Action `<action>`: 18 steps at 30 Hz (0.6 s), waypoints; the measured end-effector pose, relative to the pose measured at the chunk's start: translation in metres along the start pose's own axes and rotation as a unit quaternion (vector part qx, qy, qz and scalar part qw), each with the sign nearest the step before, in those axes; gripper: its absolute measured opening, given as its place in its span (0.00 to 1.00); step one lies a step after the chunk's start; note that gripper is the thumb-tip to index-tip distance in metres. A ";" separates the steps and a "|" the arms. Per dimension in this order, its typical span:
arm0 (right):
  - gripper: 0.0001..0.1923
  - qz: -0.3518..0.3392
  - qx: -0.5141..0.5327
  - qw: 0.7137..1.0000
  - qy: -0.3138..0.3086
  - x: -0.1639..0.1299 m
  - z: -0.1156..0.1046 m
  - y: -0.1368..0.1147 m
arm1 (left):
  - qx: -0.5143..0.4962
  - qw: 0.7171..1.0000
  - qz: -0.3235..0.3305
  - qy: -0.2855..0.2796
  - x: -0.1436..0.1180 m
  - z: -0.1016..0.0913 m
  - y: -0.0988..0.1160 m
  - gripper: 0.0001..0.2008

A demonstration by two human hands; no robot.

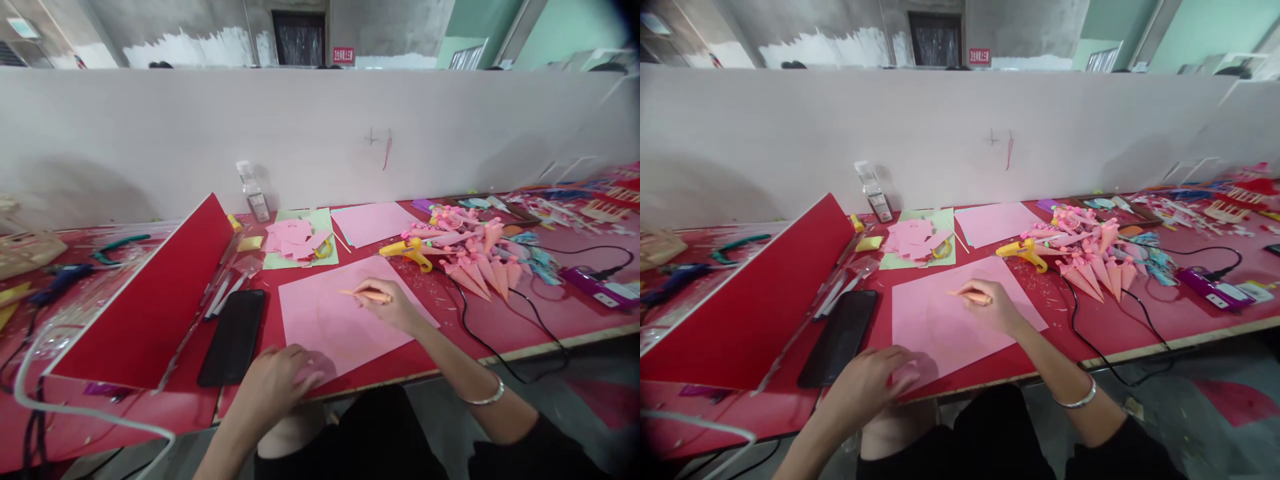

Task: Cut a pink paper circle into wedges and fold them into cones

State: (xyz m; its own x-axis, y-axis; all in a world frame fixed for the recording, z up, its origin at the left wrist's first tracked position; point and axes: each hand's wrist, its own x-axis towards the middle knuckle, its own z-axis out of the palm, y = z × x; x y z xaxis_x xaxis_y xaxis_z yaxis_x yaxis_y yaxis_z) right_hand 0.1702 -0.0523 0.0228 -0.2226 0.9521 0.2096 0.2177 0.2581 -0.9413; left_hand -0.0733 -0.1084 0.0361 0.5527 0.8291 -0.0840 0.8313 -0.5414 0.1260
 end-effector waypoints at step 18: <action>0.10 0.070 0.090 0.988 -0.103 0.025 0.029 0.031 | 0.135 0.984 -0.115 -0.022 0.011 0.029 -0.017 0.20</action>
State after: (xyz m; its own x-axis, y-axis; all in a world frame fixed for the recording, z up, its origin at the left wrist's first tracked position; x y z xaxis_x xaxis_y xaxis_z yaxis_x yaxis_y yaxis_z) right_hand 0.1438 -0.0249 -0.0087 -0.3948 0.9181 0.0339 0.0912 0.0759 -0.9929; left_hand -0.0795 -0.0945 0.0044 0.3454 0.9304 -0.1226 0.9166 -0.3625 -0.1688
